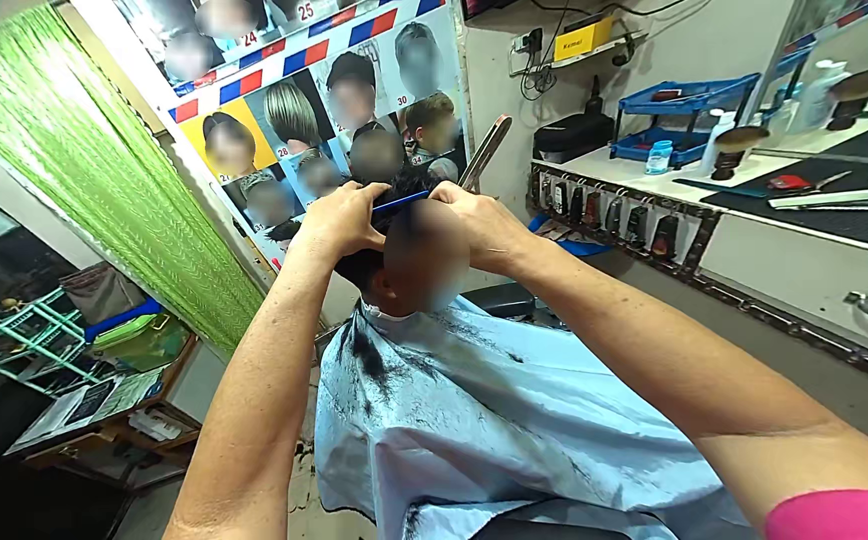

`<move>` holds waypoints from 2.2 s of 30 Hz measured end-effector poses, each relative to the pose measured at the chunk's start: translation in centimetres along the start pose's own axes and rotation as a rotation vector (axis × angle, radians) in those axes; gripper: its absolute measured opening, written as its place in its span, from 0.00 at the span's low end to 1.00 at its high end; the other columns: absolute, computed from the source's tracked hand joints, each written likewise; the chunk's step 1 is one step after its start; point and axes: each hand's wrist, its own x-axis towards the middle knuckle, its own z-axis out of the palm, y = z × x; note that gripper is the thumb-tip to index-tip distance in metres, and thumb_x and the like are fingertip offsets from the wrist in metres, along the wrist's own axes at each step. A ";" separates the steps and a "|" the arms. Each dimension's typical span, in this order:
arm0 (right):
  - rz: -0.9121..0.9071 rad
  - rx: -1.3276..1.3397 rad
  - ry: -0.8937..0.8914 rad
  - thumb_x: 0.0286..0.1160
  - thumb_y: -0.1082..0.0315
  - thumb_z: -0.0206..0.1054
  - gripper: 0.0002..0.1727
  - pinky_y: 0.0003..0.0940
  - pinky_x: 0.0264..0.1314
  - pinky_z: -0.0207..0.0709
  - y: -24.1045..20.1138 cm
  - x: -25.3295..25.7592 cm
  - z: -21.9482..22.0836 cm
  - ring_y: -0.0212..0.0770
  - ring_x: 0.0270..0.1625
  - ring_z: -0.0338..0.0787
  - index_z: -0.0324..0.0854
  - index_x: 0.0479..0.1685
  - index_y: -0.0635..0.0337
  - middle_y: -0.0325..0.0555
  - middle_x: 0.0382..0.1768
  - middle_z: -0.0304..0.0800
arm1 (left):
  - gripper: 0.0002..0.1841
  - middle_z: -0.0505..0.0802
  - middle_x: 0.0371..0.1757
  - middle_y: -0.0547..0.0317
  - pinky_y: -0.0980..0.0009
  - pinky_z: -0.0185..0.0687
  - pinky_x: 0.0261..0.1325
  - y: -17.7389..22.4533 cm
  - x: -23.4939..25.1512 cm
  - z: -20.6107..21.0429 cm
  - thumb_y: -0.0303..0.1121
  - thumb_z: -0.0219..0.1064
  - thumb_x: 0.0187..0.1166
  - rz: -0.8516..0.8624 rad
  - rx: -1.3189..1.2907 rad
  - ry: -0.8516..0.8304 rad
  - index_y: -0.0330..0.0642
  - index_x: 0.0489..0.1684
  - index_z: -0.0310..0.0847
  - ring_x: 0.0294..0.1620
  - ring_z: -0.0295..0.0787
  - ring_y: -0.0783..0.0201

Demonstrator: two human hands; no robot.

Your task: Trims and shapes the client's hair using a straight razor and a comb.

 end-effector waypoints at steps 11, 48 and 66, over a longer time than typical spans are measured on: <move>0.052 0.038 0.051 0.73 0.67 0.68 0.08 0.49 0.39 0.85 0.0 -0.8 -0.8 0.47 0.40 0.89 0.87 0.47 0.54 0.50 0.51 0.84 | 0.50 0.85 0.73 0.47 0.34 0.79 0.65 0.0 0.6 -0.3 0.63 0.84 0.54 0.000 0.008 -0.009 0.63 0.85 0.71 0.71 0.84 0.43; 0.046 -0.034 0.022 0.75 0.66 0.68 0.08 0.54 0.37 0.85 0.4 -1.2 1.1 0.55 0.44 0.90 0.85 0.48 0.57 0.53 0.54 0.85 | 0.49 0.87 0.70 0.45 0.36 0.78 0.66 -0.7 0.9 -0.3 0.65 0.83 0.54 0.043 0.013 0.016 0.60 0.83 0.74 0.71 0.84 0.43; 0.036 -0.039 -0.012 0.77 0.67 0.66 0.07 0.54 0.37 0.85 0.6 -1.7 1.7 0.54 0.43 0.91 0.86 0.48 0.56 0.53 0.54 0.85 | 0.48 0.87 0.70 0.44 0.35 0.77 0.68 -0.8 1.1 -0.2 0.64 0.83 0.56 0.048 0.010 0.014 0.58 0.83 0.73 0.72 0.83 0.42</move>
